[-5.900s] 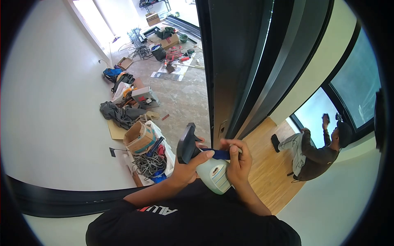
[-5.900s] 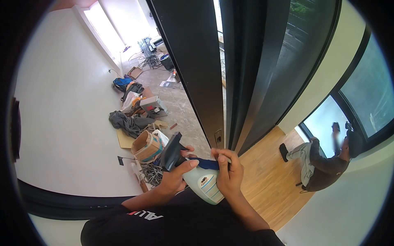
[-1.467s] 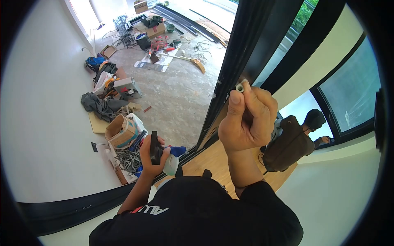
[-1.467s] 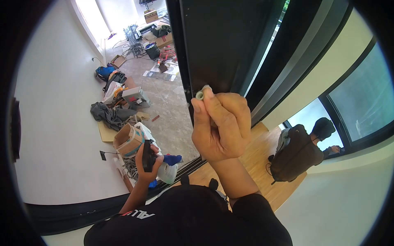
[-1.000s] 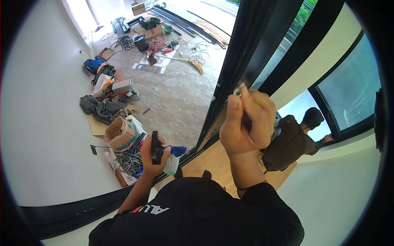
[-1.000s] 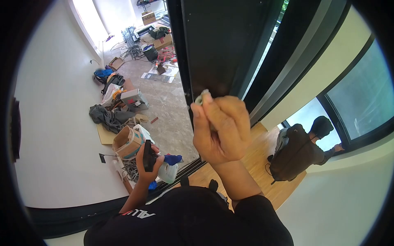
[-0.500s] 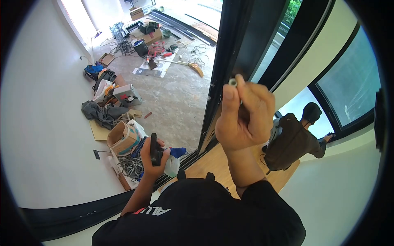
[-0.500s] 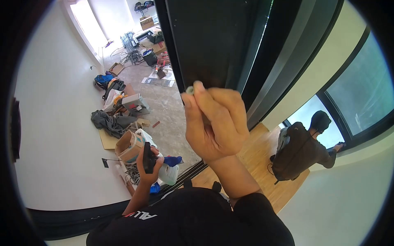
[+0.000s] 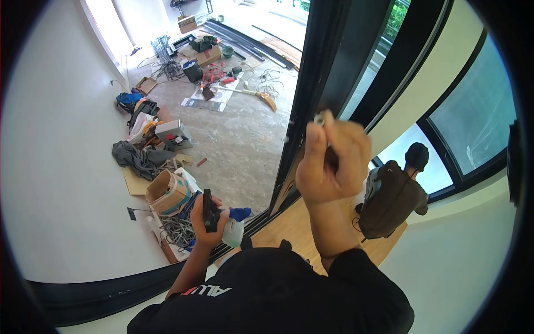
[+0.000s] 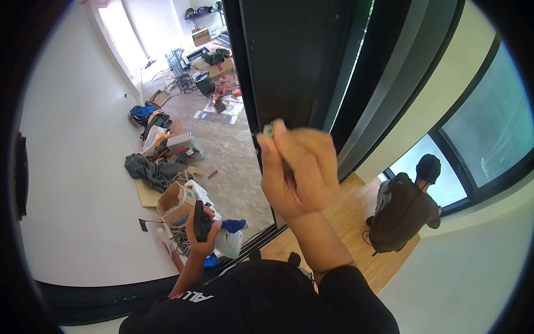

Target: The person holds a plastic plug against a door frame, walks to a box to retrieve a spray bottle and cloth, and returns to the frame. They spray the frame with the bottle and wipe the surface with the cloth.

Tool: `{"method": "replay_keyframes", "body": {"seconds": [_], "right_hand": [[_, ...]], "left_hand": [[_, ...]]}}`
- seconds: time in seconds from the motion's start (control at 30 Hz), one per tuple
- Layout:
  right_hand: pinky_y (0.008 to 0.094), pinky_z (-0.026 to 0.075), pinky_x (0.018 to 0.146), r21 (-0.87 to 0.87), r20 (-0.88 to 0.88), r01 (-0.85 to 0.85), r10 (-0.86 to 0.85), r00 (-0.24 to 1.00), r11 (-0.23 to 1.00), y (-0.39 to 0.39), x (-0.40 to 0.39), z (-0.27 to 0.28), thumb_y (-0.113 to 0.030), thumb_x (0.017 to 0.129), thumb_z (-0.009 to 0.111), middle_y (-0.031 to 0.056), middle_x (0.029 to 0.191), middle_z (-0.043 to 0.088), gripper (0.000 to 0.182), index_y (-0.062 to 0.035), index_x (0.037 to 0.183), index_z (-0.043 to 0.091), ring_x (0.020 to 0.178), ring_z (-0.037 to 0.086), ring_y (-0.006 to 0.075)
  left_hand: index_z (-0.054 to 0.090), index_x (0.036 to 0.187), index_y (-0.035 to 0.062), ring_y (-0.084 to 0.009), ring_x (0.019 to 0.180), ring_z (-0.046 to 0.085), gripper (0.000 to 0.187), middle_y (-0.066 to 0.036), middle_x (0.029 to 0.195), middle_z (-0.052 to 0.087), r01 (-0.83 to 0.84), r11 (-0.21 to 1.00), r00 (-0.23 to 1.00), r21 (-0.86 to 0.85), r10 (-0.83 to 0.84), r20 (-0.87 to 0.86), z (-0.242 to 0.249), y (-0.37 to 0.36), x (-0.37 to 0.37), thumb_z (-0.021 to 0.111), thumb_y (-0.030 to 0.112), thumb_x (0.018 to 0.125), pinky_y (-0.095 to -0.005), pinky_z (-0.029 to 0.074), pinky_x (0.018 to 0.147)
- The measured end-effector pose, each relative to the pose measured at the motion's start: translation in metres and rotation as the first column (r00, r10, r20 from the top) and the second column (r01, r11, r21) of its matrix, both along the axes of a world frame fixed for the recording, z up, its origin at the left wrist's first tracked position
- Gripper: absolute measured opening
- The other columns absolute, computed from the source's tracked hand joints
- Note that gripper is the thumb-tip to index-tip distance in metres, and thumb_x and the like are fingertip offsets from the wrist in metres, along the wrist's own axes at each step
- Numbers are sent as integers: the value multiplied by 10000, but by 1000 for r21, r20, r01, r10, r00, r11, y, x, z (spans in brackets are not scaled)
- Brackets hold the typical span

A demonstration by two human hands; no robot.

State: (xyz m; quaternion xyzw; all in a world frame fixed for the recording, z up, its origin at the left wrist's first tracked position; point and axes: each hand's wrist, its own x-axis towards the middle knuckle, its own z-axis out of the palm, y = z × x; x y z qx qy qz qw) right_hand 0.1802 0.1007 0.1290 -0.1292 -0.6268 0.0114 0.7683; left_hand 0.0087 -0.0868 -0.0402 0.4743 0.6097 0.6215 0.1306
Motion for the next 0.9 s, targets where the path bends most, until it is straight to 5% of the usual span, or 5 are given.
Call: {"method": "replay_keyframes", "body": {"seconds": [0.27,0.37,0.6,0.7,0.9], "right_hand": [[228,473,602,86,82,80,-87,993,993,3,5,9,58,864,780,129,890,670,147,63,993,708,722,633,157],[252,457,562,-1,12,40,-40,999,999,-3,-3,15,91,764,847,101,831,672,219,51,952,741,677,611,167],[261,469,551,-7,-23,61,-62,998,998,-12,-10,18,98,729,872,82,830,667,253,36,937,741,663,606,160],[264,480,554,89,99,105,-114,989,990,-14,-7,-9,103,729,871,78,826,665,243,25,917,737,650,606,162],[273,494,568,102,-14,72,-71,997,992,14,2,13,47,770,873,91,812,669,256,34,956,698,671,623,187]], "left_hand": [[551,1268,-44,-164,914,569,480,-100,1026,605,65,996,991,-53,-71,-111,-22,-5,-21,730,-5,824,-309,487,836],[593,966,3,-176,777,545,229,-89,895,564,-23,1000,997,22,24,-67,4,6,-5,734,32,787,-302,452,709],[601,966,-4,-165,770,547,240,-94,906,578,9,1000,997,10,-9,-73,5,4,-9,745,45,780,-299,459,700],[607,979,-9,-160,787,549,246,-99,937,590,10,999,998,49,-7,-64,1,3,-11,743,40,781,-294,462,706],[555,1153,-30,-146,811,553,381,-96,944,596,22,1000,999,22,-21,-44,-11,2,-21,734,22,821,-273,477,731]]}}
